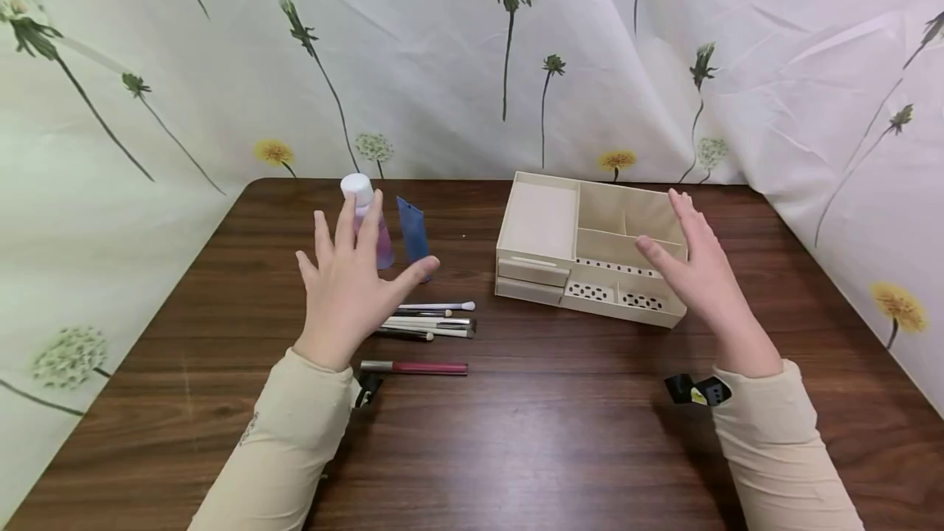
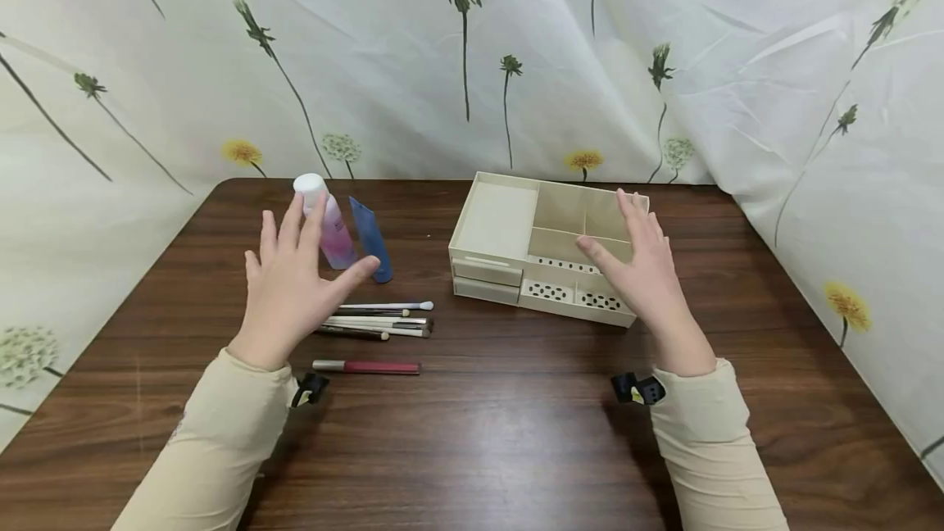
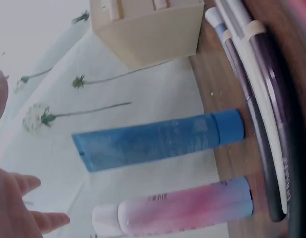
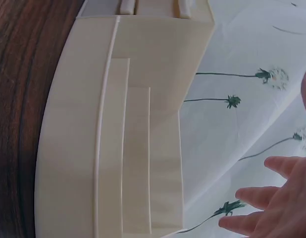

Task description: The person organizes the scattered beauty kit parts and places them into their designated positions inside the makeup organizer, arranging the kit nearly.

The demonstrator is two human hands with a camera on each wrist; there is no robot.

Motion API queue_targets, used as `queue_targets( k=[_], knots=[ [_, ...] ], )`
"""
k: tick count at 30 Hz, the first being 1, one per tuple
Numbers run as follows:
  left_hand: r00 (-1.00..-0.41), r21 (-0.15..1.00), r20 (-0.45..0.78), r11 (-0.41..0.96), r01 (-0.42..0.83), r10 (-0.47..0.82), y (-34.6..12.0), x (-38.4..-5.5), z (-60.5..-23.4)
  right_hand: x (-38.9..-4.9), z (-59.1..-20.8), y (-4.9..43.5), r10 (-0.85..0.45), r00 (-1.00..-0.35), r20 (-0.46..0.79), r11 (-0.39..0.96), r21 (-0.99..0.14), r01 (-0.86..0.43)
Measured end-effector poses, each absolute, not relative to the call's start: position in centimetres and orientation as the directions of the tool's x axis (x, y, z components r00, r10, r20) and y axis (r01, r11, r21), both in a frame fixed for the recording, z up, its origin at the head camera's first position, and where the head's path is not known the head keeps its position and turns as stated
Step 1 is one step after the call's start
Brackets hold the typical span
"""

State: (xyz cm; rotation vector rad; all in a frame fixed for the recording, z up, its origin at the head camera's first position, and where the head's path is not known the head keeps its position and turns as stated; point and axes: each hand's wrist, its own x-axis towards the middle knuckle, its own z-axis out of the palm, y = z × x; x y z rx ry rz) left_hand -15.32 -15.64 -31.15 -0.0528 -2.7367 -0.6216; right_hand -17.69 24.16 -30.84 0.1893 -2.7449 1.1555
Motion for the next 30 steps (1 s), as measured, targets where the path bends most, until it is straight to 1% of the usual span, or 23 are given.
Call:
queue_targets(
  k=[5,7,11,17,20,26,30],
  knots=[
    [-0.908,0.489,0.409,0.861,0.14,-0.084,-16.8,-15.4,-30.7,-18.0,-30.8,25.1,-0.001,-0.989,0.15,0.567,-0.814,-0.124],
    [-0.895,0.516,0.434,0.843,0.151,-0.105,-17.3,-15.4,-30.5,-18.2,-30.9,25.4,0.012,-0.989,0.149,0.504,-0.855,-0.123],
    [-0.881,0.572,0.45,0.805,0.157,-0.148,-18.3,-15.4,-30.1,-18.5,-31.1,25.8,0.054,-0.99,0.134,0.402,-0.91,-0.101],
    [-0.899,0.65,0.379,0.754,0.09,-0.219,-19.5,-15.3,-29.6,-19.0,-31.4,26.6,0.153,-0.985,0.085,0.337,-0.941,-0.029],
    [-0.894,0.673,0.374,0.736,0.078,-0.246,-20.0,-15.5,-29.7,-19.2,-31.6,27.1,0.195,-0.979,0.055,0.315,-0.949,0.009],
    [-0.867,0.717,0.392,0.692,0.079,-0.307,-20.8,-16.1,-30.4,-19.4,-32.2,28.2,0.171,-0.984,0.044,0.178,-0.984,-0.013],
    [-0.864,0.741,0.369,0.669,0.051,-0.342,-21.4,-16.4,-30.7,-19.6,-32.7,28.8,0.144,-0.989,0.046,0.169,-0.985,-0.021]
  ],
)
